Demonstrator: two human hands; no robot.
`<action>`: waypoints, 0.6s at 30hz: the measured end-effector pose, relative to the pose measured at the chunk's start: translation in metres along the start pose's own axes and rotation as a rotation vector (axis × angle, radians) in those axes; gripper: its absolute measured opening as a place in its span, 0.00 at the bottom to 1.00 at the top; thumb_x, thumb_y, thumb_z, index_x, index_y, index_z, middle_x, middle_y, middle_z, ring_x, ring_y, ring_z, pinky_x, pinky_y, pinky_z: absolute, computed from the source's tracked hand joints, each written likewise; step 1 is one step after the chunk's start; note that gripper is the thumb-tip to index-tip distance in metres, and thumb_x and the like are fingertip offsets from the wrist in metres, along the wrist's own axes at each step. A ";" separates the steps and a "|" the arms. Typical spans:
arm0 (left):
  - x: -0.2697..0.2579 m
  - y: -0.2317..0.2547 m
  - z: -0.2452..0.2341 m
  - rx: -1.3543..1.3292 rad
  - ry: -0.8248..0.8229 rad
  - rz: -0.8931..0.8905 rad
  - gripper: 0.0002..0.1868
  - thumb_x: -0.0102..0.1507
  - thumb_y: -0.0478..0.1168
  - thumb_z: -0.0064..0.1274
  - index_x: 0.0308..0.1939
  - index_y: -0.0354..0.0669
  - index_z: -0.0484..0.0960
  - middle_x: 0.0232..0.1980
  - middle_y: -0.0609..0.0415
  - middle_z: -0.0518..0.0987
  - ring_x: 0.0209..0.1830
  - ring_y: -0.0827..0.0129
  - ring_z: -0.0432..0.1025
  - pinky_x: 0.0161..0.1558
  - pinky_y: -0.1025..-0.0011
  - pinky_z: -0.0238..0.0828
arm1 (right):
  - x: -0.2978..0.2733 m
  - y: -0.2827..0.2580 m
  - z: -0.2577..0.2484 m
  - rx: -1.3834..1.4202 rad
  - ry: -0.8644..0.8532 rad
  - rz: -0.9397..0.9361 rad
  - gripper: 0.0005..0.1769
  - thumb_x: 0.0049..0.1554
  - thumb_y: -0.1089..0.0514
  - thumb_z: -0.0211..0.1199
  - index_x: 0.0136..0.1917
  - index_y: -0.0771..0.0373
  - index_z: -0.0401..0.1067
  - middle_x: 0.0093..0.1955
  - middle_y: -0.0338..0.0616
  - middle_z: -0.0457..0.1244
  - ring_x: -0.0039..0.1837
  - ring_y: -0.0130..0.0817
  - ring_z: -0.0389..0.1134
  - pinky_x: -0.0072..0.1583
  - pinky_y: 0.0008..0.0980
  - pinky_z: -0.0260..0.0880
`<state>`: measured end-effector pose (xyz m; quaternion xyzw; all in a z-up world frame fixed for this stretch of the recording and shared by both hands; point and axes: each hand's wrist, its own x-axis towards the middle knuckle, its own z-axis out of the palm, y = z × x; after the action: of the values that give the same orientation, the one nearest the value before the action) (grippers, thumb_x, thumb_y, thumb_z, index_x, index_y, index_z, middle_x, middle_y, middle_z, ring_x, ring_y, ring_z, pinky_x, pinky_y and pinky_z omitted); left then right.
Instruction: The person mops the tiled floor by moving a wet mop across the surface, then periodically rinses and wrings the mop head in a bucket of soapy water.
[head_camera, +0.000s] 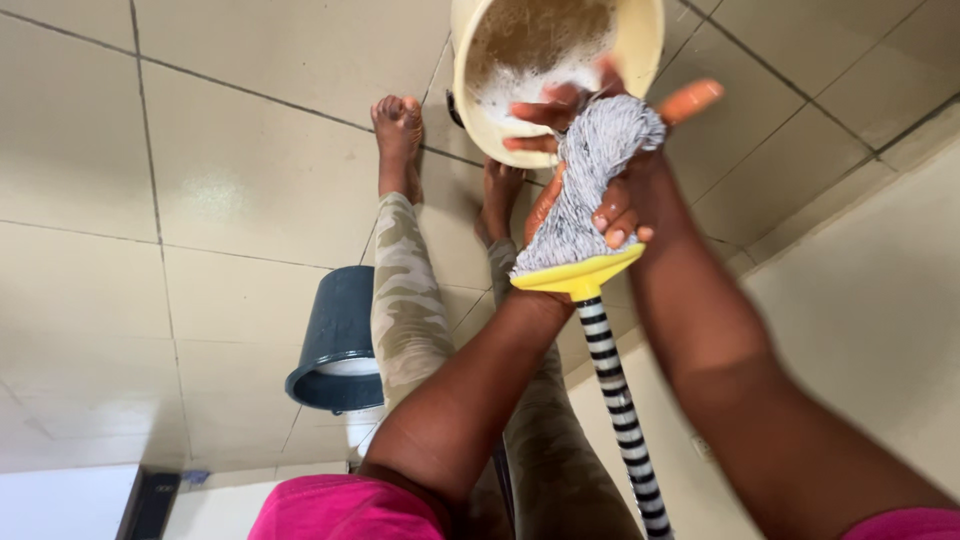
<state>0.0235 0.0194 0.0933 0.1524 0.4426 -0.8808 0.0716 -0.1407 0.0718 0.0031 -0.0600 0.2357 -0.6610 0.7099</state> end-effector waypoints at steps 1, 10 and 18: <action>0.000 -0.002 0.006 0.002 0.004 0.004 0.29 0.81 0.56 0.30 0.69 0.32 0.67 0.34 0.45 0.70 0.38 0.51 0.71 0.63 0.46 0.70 | -0.001 0.011 0.007 0.136 -0.003 -0.171 0.24 0.63 0.41 0.57 0.68 0.51 0.71 0.71 0.45 0.61 0.74 0.46 0.61 0.70 0.54 0.65; -0.015 -0.012 0.055 0.187 0.022 -0.057 0.41 0.62 0.65 0.54 0.69 0.43 0.64 0.53 0.45 0.77 0.58 0.54 0.73 0.63 0.40 0.71 | -0.023 0.016 0.049 0.385 0.224 -0.615 0.22 0.66 0.34 0.56 0.50 0.54 0.72 0.54 0.40 0.63 0.58 0.37 0.65 0.60 0.51 0.73; 0.017 0.002 -0.042 0.674 0.706 -0.026 0.17 0.60 0.35 0.57 0.51 0.33 0.74 0.37 0.48 0.80 0.34 0.60 0.77 0.33 0.57 0.76 | 0.008 -0.043 0.053 -0.842 0.595 0.521 0.28 0.58 0.39 0.71 0.34 0.67 0.72 0.34 0.51 0.64 0.36 0.38 0.65 0.41 0.41 0.68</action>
<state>0.0165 0.0516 0.0625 0.4509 0.1322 -0.8703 -0.1475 -0.1581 0.0466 0.0654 -0.0887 0.6748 -0.3023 0.6674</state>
